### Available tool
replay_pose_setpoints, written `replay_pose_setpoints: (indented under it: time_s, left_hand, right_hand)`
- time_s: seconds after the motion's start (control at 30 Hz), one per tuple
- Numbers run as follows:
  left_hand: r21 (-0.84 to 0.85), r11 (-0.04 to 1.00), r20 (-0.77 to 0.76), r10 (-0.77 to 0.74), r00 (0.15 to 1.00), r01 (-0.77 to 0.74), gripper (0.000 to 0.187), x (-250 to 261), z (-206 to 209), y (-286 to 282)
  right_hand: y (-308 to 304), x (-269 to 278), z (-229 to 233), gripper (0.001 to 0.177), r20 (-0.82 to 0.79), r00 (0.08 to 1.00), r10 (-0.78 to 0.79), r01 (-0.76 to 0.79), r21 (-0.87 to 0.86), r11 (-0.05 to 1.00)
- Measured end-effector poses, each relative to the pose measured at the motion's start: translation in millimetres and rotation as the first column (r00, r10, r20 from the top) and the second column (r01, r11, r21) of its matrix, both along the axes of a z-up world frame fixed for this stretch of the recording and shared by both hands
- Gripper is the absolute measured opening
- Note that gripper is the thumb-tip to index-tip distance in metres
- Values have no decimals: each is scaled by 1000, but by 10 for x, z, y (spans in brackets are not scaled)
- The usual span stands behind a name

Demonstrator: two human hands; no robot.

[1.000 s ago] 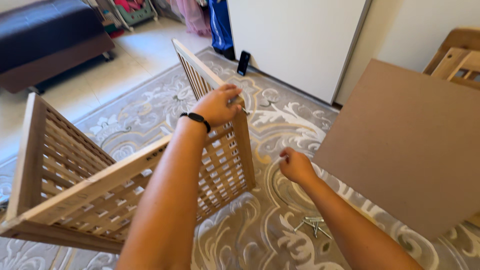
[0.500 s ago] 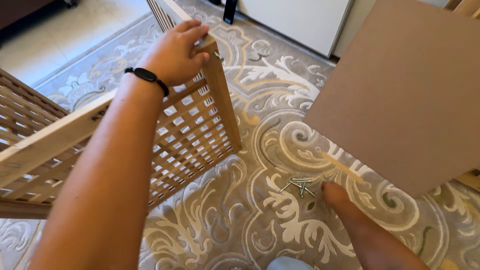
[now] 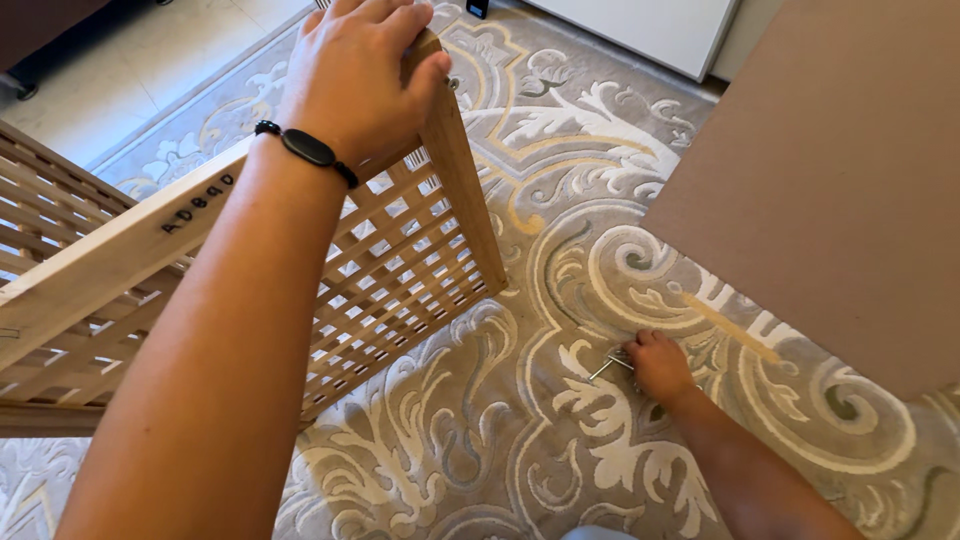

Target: The person assembles a wooden crate by hand, inserting screws into pre-drilled holes on the lattice panels and tightening them. They then place a flat board into the base and attach the final side panel to complete the box.

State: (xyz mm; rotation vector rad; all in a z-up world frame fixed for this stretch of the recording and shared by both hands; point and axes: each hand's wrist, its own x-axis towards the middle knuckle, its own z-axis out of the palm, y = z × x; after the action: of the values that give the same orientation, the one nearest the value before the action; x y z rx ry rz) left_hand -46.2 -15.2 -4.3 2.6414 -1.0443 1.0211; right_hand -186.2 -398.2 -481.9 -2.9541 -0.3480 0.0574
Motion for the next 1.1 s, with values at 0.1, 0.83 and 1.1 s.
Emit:
replay_pose_setpoints:
  time_s: [0.1, 0.83, 1.1]
  left_hand:
    - [-7, 998, 3, 61, 998, -61, 38, -46, -31, -62]
    - [-8, 992, 189, 127, 974, -128, 60, 88, -332, -139]
    - [-14, 994, 197, 109, 974, -108, 48, 61, -350, -152]
  right_hand:
    - [-16, 49, -84, 22, -33, 998, 48, -49, -49, 998]
    - [2019, 1561, -1433, 24, -694, 718, -42, 527, 583, -618]
    - [2448, 1508, -1480, 23, -729, 683, -43, 433, 451, -781]
